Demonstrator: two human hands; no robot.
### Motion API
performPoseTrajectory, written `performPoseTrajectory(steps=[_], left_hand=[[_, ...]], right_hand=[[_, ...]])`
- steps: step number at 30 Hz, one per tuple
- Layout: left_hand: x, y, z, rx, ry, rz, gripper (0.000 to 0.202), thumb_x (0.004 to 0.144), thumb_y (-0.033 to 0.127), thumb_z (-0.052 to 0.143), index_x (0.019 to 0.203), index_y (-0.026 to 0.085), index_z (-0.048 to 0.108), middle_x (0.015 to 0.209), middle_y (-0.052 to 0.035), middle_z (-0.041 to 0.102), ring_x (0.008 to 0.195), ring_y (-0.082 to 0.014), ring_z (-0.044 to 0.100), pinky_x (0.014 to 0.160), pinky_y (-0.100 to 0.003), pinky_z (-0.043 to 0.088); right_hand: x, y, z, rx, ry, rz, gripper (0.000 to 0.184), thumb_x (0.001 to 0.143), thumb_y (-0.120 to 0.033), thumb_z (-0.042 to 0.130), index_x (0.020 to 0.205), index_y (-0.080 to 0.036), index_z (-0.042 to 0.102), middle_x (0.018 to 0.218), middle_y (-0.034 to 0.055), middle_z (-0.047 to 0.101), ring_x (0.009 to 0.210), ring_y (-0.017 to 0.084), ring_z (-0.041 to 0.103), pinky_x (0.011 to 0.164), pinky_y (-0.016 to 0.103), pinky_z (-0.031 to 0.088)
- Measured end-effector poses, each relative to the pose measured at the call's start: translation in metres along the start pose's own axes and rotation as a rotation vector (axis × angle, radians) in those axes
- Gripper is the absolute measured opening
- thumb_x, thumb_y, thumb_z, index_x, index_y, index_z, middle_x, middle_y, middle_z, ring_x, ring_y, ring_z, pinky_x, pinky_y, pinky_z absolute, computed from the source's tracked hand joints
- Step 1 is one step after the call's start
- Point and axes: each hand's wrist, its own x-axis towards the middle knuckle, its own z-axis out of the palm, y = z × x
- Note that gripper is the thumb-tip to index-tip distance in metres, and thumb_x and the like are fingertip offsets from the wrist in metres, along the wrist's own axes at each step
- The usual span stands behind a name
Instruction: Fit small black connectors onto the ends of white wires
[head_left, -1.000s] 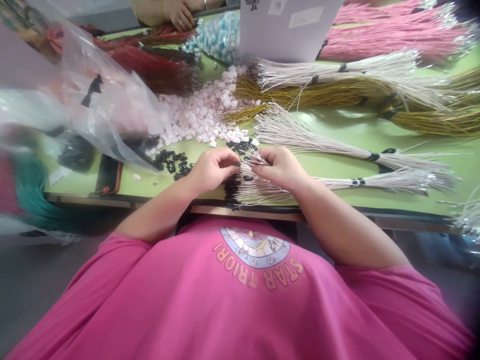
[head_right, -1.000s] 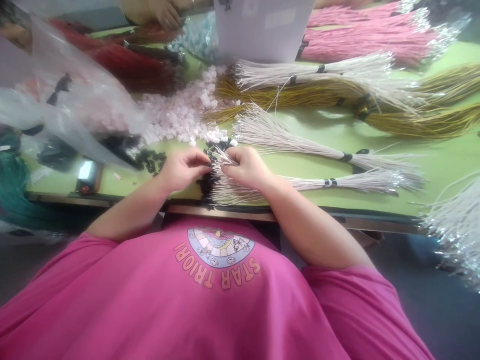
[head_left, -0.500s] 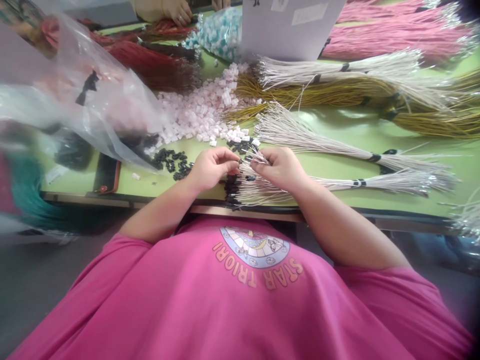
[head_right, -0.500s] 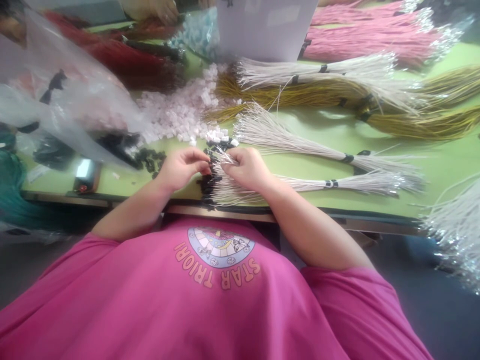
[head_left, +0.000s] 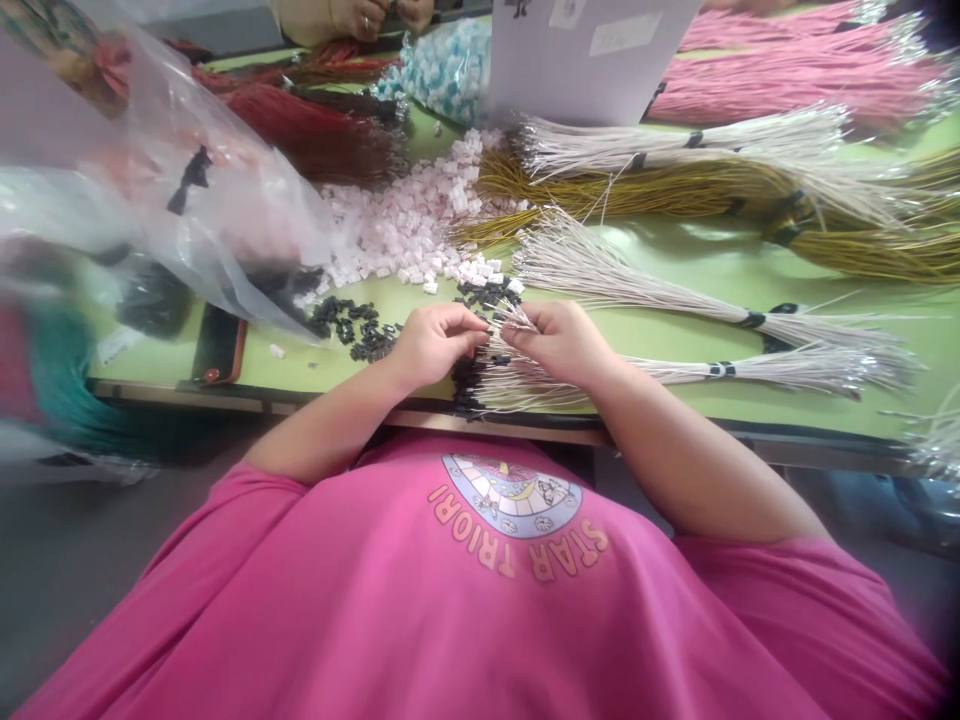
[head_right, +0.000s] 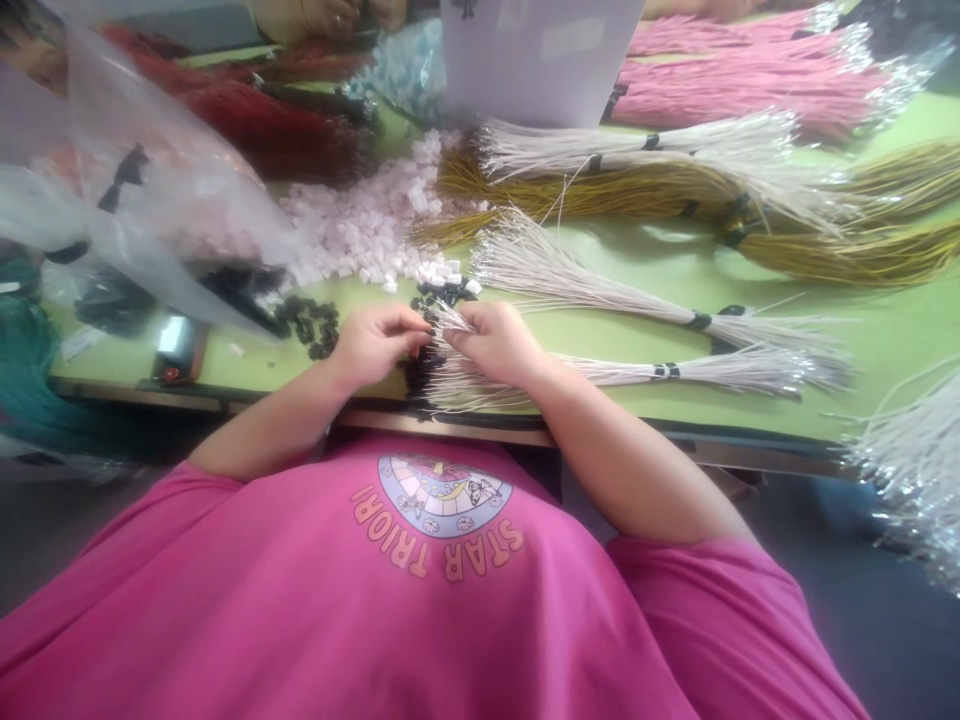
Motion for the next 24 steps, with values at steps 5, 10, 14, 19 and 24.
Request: performPoseTrajectory(steps=[5, 10, 14, 19, 24], left_hand=[[-0.002, -0.003, 0.004, 0.189, 0.047, 0.165, 0.011, 0.076, 0.027, 0.066, 0.076, 0.016, 0.068, 0.078, -0.0036, 0.068, 0.072, -0.0139, 0.062, 0.069, -0.027, 0.048], [-0.004, 0.002, -0.002, 0.359, -0.061, 0.165, 0.011, 0.080, 0.027, 0.064, 0.079, 0.016, 0.068, 0.079, -0.0027, 0.067, 0.073, -0.0139, 0.061, 0.069, -0.027, 0.047], [-0.003, 0.006, -0.036, 0.566, -0.140, 0.112, 0.013, 0.081, 0.026, 0.062, 0.089, 0.019, 0.068, 0.089, -0.0037, 0.067, 0.080, -0.0155, 0.061, 0.076, -0.030, 0.047], [0.006, -0.014, -0.090, 0.898, -0.124, -0.106, 0.017, 0.080, 0.023, 0.057, 0.090, 0.021, 0.071, 0.094, -0.0066, 0.067, 0.084, -0.0219, 0.060, 0.080, -0.039, 0.046], [0.011, -0.037, -0.098, 0.948, -0.311, -0.166, 0.022, 0.079, 0.025, 0.054, 0.092, 0.022, 0.071, 0.098, -0.0057, 0.064, 0.093, -0.0227, 0.058, 0.086, -0.038, 0.044]], right_hand=[[0.000, -0.001, 0.001, 0.007, -0.005, 0.007, 0.021, 0.075, -0.031, 0.052, 0.061, -0.015, 0.050, 0.057, -0.0031, 0.041, 0.058, 0.009, 0.038, 0.056, 0.024, 0.026], [0.001, 0.003, 0.003, -0.078, 0.013, -0.048, 0.023, 0.074, -0.029, 0.054, 0.056, -0.016, 0.049, 0.056, -0.0027, 0.041, 0.057, 0.009, 0.038, 0.056, 0.025, 0.027], [0.001, 0.005, -0.004, -0.006, 0.074, -0.137, 0.020, 0.073, -0.031, 0.059, 0.061, -0.015, 0.058, 0.066, 0.0005, 0.053, 0.064, 0.011, 0.045, 0.061, 0.025, 0.031], [0.000, 0.006, -0.010, 0.041, 0.041, -0.056, 0.020, 0.069, -0.035, 0.064, 0.064, -0.015, 0.064, 0.060, -0.0009, 0.054, 0.063, 0.013, 0.047, 0.058, 0.025, 0.030], [0.000, 0.002, -0.009, 0.055, -0.004, -0.037, 0.021, 0.071, -0.035, 0.061, 0.064, -0.015, 0.063, 0.058, -0.0010, 0.054, 0.059, 0.012, 0.045, 0.057, 0.025, 0.029]])
